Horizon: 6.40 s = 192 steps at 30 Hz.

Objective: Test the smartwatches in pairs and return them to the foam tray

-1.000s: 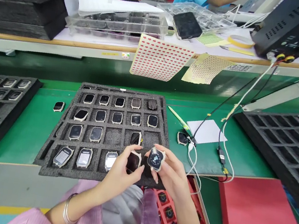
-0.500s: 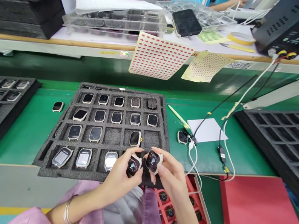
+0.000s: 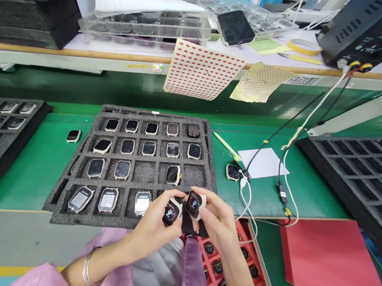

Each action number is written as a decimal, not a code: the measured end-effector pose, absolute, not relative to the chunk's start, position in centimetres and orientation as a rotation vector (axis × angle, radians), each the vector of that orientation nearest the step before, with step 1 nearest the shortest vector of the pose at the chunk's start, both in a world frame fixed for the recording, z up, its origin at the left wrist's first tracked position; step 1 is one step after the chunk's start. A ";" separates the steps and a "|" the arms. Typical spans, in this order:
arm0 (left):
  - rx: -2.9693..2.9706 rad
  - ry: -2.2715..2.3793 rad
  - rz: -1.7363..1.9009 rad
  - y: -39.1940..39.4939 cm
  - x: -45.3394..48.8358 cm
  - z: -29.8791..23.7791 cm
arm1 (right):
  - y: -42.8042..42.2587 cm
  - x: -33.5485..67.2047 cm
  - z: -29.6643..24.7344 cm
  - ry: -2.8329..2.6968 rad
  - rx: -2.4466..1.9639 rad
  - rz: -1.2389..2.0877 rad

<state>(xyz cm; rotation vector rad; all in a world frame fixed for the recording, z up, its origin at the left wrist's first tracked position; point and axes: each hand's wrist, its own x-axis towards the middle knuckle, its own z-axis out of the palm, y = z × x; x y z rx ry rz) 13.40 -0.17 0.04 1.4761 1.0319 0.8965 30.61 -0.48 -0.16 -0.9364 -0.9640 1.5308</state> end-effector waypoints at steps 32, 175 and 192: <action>1.429 1.108 0.949 -0.3 13.5 0.0 | -0.7 31.0 -0.5 -0.995 -0.895 1.507; 1.401 1.016 0.911 -0.3 12.7 -0.1 | -0.9 31.2 -0.1 -0.999 -0.898 1.556; 1.433 1.017 0.871 -0.1 12.7 -0.1 | -0.8 31.2 -0.3 -1.029 -0.856 1.566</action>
